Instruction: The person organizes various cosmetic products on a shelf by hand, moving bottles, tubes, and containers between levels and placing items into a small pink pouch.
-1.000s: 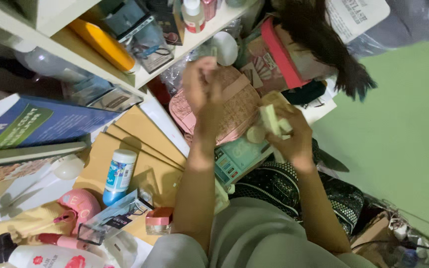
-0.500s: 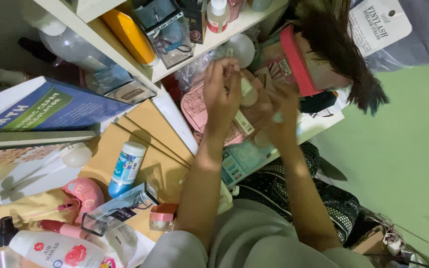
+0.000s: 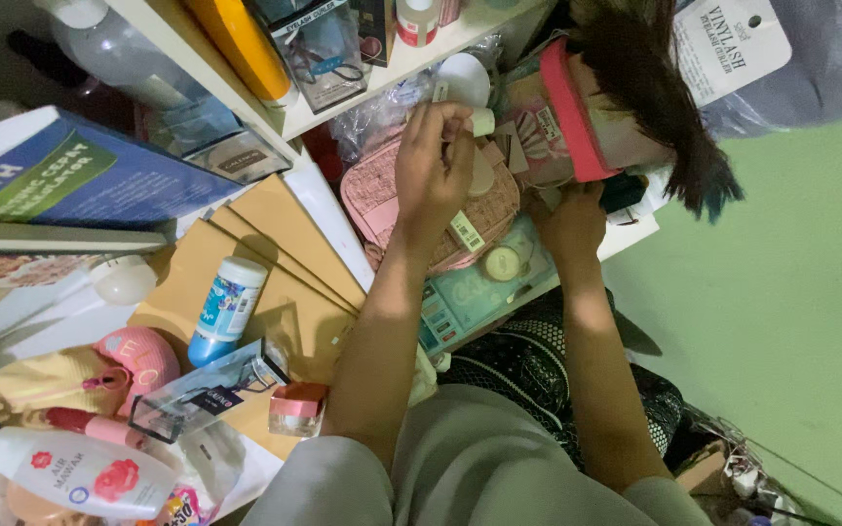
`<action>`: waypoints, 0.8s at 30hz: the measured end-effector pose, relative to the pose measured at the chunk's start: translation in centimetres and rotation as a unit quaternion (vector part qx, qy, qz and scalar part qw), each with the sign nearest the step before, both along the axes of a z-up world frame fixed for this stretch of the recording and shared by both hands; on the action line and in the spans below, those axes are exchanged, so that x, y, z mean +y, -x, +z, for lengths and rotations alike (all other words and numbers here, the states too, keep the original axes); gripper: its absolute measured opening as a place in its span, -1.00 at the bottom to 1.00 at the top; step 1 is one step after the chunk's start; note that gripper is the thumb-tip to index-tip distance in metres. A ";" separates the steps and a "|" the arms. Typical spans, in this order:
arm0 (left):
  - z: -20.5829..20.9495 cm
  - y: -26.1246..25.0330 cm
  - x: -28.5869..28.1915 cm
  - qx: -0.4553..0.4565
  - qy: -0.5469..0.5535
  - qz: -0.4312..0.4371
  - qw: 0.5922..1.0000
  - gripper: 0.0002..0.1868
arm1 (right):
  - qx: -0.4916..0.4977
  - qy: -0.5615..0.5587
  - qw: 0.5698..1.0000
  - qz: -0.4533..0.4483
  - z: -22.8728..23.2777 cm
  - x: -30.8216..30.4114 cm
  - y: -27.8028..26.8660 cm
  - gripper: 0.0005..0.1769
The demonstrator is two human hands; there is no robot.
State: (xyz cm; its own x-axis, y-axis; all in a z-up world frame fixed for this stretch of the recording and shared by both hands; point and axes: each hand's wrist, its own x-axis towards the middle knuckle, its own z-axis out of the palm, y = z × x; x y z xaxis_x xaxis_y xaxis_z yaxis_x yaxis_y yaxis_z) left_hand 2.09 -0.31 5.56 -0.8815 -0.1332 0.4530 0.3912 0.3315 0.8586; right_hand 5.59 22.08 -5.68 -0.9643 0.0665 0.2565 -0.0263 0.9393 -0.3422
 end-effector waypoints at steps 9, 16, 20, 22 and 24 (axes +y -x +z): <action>-0.7 0.1 -0.7 0.025 0.084 -0.016 0.996 -0.81 | 0.141 0.134 0.981 0.024 -2.6 2.4 -5.6 -0.59; -2.3 0.4 -1.0 -0.110 0.259 0.153 0.947 -0.49 | 0.047 0.063 0.978 0.194 0.3 -1.6 -9.7 -0.39; -3.4 0.5 -0.7 -0.166 0.287 0.125 0.935 -0.32 | -0.023 0.024 0.983 0.180 3.8 -6.6 -10.2 -0.08; -3.9 0.4 -0.8 -0.172 0.264 0.119 0.942 -0.28 | -0.003 0.028 0.985 0.168 3.8 -6.9 -10.3 -0.12; -4.0 0.4 -0.8 -0.186 0.255 0.110 0.943 -0.29 | 0.004 0.030 0.987 0.156 2.7 -6.6 -10.4 -0.18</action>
